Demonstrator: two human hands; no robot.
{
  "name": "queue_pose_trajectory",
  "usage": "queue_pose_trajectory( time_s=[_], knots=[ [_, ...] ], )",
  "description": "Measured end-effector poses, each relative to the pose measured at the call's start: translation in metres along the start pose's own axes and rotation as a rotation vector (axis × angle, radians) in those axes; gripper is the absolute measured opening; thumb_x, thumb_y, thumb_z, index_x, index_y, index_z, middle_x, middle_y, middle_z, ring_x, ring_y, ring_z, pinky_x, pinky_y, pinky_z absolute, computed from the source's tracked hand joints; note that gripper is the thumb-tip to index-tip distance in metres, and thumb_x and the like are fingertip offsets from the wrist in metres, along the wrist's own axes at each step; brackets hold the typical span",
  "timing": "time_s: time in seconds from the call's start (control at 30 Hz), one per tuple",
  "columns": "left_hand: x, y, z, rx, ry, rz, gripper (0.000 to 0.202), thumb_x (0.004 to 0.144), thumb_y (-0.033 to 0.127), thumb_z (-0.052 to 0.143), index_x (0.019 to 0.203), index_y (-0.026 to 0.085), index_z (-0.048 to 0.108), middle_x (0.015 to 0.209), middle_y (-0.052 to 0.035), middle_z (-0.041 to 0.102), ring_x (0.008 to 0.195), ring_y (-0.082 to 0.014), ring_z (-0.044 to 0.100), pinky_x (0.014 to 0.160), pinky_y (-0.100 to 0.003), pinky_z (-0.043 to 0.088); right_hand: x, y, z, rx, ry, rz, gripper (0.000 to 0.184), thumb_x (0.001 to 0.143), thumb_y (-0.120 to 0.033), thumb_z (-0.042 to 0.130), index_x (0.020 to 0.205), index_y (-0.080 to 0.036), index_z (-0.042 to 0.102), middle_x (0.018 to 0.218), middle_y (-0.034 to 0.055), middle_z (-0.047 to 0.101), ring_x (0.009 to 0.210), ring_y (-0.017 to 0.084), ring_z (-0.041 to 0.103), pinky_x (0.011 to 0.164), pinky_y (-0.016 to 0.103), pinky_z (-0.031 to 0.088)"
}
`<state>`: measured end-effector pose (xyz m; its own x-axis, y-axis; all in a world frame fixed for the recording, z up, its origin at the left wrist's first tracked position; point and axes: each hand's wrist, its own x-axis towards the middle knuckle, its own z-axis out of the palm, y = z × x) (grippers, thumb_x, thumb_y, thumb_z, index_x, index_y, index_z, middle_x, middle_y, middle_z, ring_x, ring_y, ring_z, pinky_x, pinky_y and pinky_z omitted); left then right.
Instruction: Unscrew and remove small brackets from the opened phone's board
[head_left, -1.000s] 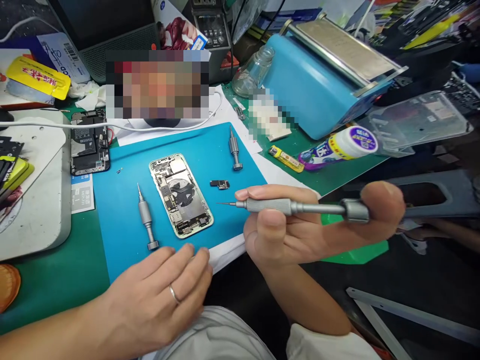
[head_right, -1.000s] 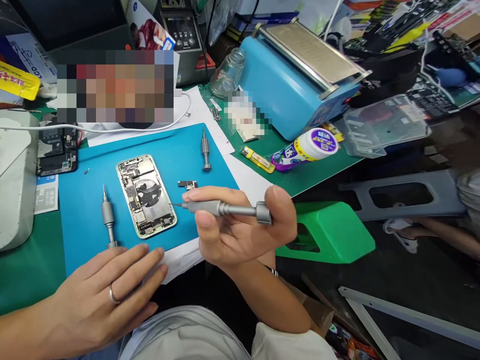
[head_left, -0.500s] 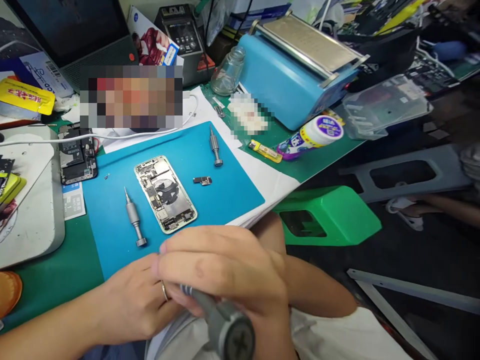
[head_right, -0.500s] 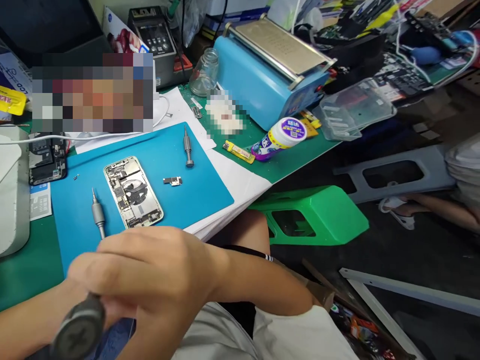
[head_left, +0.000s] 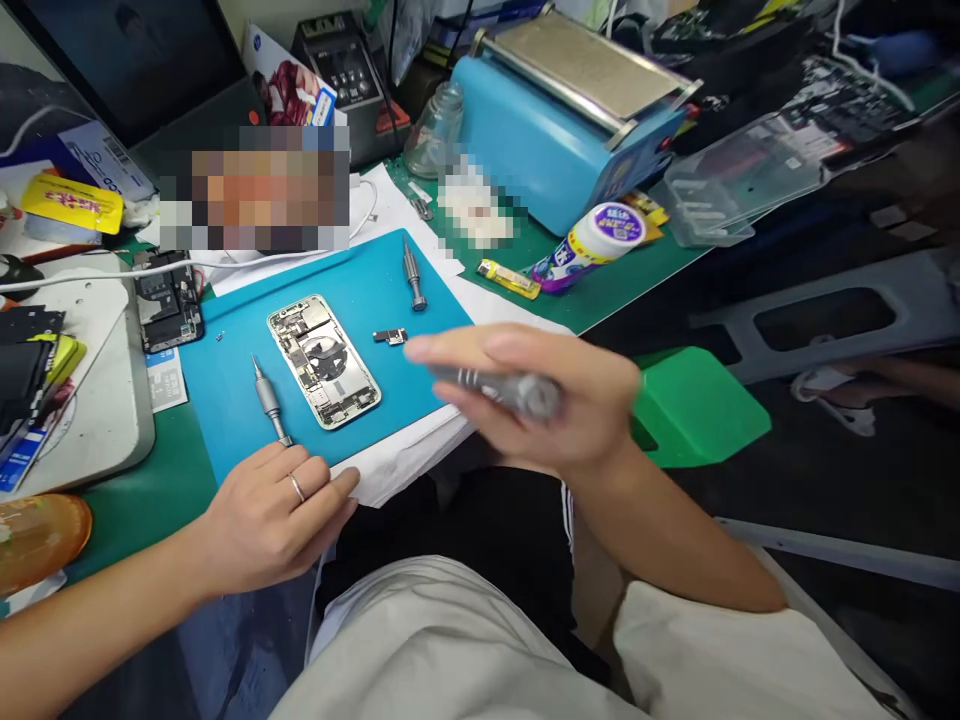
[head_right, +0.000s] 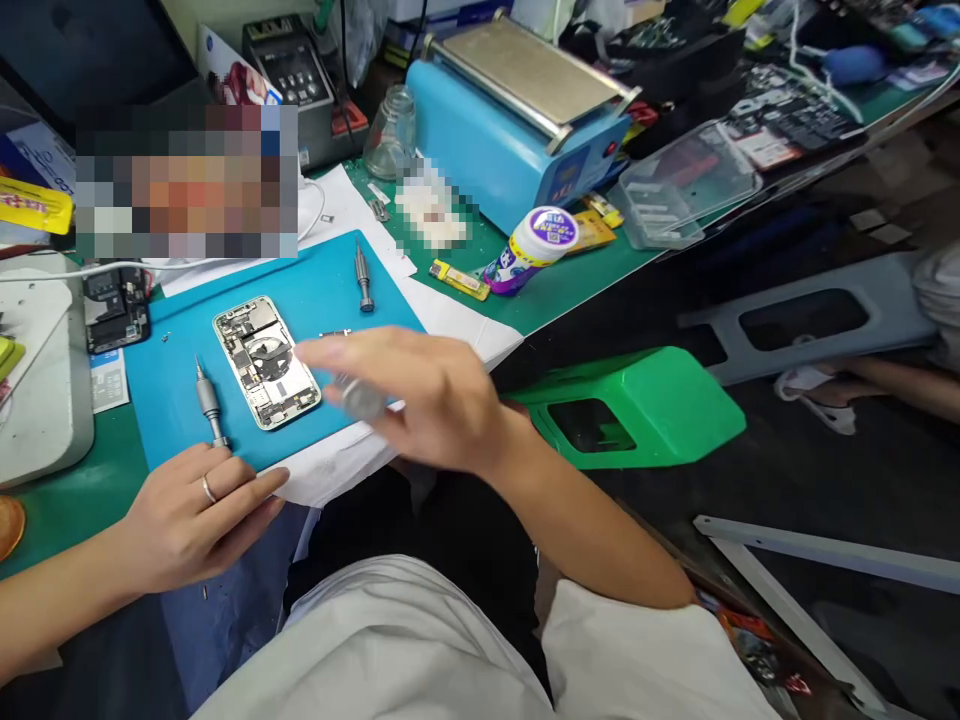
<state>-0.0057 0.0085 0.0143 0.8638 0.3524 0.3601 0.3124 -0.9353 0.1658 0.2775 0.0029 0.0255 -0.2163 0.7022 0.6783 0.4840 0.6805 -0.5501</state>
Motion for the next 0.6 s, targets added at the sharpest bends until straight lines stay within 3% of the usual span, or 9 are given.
queue_pose_trajectory(
  time_s=[0.07,0.13,0.2,0.37,0.5,0.6],
  knots=[
    [0.001,-0.002,-0.002,0.087,0.007,-0.021,0.012,0.096,0.018,0.059,0.107,0.017,0.063,0.068,0.0019,0.059,0.059,-0.0152,0.054,0.055,-0.032,0.037,0.004,0.032,-0.015,-0.129,-0.007,-0.107,0.039,0.092,-0.016,0.066,0.128,-0.03,0.06,0.124,0.0014,0.075,0.112,0.021,0.074,0.096,0.042,0.063],
    [0.003,-0.002,-0.004,0.162,-0.019,-0.06,0.009,0.099,0.022,0.055,0.098,0.019,0.064,0.068,0.0016,0.06,0.059,-0.015,0.056,0.055,-0.031,0.039,0.005,0.059,-0.024,-0.233,-0.115,-0.093,0.03,0.097,-0.013,0.055,0.123,-0.028,0.061,0.129,0.0045,0.072,0.124,0.022,0.068,0.108,0.047,0.057],
    [0.004,0.0,-0.007,0.236,-0.065,-0.113,0.017,0.1,0.027,0.052,0.089,0.02,0.063,0.068,0.0006,0.062,0.06,-0.0156,0.059,0.056,-0.03,0.04,0.004,0.077,-0.027,-0.255,-0.229,-0.086,0.025,0.099,-0.013,0.047,0.111,-0.025,0.067,0.131,0.0083,0.071,0.128,0.024,0.064,0.109,0.048,0.055],
    [0.005,0.016,-0.019,0.418,-0.204,-0.33,0.027,0.101,0.032,0.05,0.08,0.018,0.059,0.069,-0.0052,0.062,0.061,-0.0222,0.062,0.055,-0.032,0.04,0.001,0.092,-0.021,-0.285,-0.408,-0.083,0.031,0.098,-0.012,0.044,0.103,-0.025,0.072,0.138,0.0076,0.066,0.13,0.025,0.062,0.109,0.046,0.055],
    [0.008,0.025,-0.033,0.439,-0.324,-0.493,0.028,0.102,0.037,0.048,0.086,0.017,0.06,0.074,-0.0071,0.064,0.067,-0.0242,0.066,0.057,-0.032,0.043,0.001,0.103,-0.022,-0.312,-0.392,-0.027,0.032,0.096,-0.014,0.043,0.103,-0.024,0.074,0.141,0.0101,0.061,0.121,0.027,0.066,0.101,0.048,0.059],
    [0.014,0.015,-0.047,0.404,-0.409,-0.654,0.045,0.103,0.053,0.043,0.099,0.013,0.062,0.082,-0.0097,0.067,0.073,-0.0257,0.069,0.058,-0.033,0.047,0.004,0.115,-0.026,-0.305,-0.384,0.021,0.03,0.096,-0.017,0.046,0.103,-0.025,0.074,0.142,0.0082,0.059,0.124,0.028,0.064,0.104,0.048,0.058]
  ],
)
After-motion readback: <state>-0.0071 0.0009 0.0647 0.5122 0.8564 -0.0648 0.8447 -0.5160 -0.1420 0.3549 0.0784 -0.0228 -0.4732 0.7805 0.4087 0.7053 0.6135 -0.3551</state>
